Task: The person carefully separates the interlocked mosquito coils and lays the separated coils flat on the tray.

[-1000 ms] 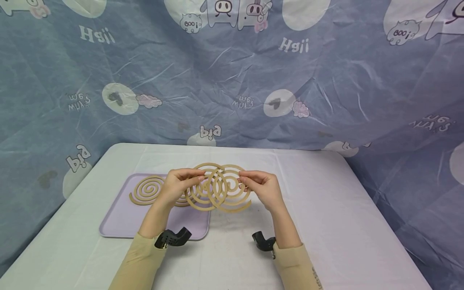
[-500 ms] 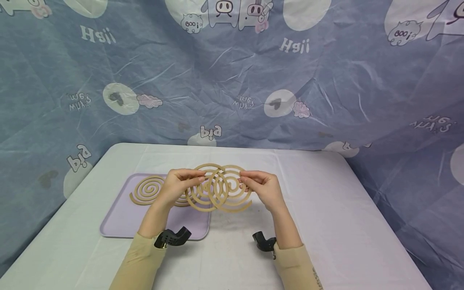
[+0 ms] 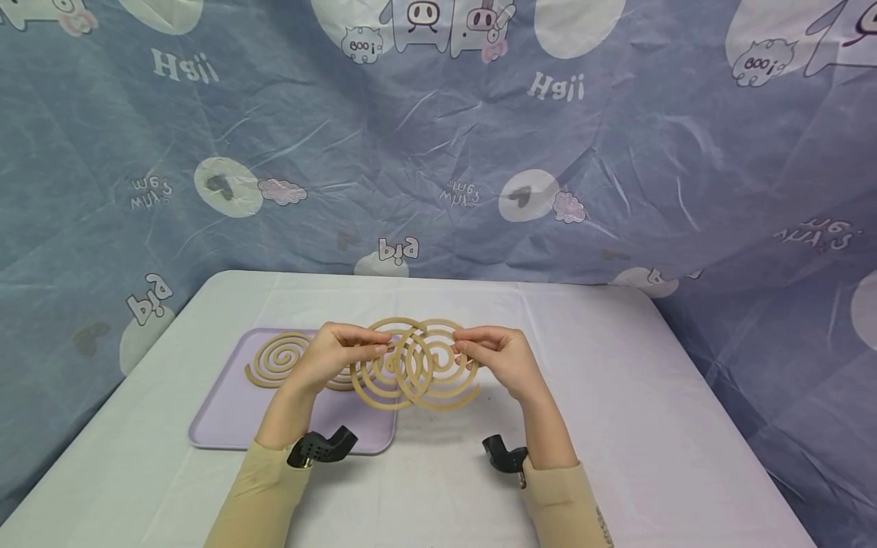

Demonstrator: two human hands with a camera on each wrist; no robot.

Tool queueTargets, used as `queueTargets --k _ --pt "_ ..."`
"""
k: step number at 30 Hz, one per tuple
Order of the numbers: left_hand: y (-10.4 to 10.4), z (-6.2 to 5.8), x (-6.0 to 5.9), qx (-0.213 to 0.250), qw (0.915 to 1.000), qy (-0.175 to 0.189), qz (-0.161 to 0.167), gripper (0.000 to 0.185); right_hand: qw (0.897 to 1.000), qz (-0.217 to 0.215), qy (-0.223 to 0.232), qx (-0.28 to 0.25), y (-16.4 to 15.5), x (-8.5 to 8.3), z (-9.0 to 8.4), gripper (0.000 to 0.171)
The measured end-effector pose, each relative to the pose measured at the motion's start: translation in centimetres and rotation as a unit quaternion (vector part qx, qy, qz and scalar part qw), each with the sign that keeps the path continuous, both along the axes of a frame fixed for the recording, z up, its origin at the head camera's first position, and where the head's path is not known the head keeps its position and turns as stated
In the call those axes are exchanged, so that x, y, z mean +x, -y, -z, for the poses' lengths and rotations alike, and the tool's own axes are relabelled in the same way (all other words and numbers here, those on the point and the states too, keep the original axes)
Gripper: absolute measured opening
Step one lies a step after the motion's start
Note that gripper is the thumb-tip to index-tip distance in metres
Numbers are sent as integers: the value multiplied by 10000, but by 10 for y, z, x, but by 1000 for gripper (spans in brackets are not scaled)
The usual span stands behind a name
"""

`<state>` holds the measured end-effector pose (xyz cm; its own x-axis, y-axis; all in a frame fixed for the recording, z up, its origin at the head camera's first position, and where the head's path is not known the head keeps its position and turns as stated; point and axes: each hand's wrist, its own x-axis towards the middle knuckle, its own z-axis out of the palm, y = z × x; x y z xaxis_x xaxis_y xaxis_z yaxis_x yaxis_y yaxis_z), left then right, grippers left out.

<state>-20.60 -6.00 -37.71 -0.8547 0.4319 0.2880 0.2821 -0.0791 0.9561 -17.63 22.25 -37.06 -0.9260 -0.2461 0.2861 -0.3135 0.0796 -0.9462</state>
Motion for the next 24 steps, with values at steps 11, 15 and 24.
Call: queueTargets --k 11,15,24 --pt "5 0 -1 -343 9986 14 392 19 9992 -303 115 248 -5 0 0 23" --pt "6 0 0 -458 9976 17 523 20 9985 -372 190 344 -7 0 -1 22" --pt "9 0 1 -653 9950 26 759 19 9961 -779 170 388 -10 1 -3 23"
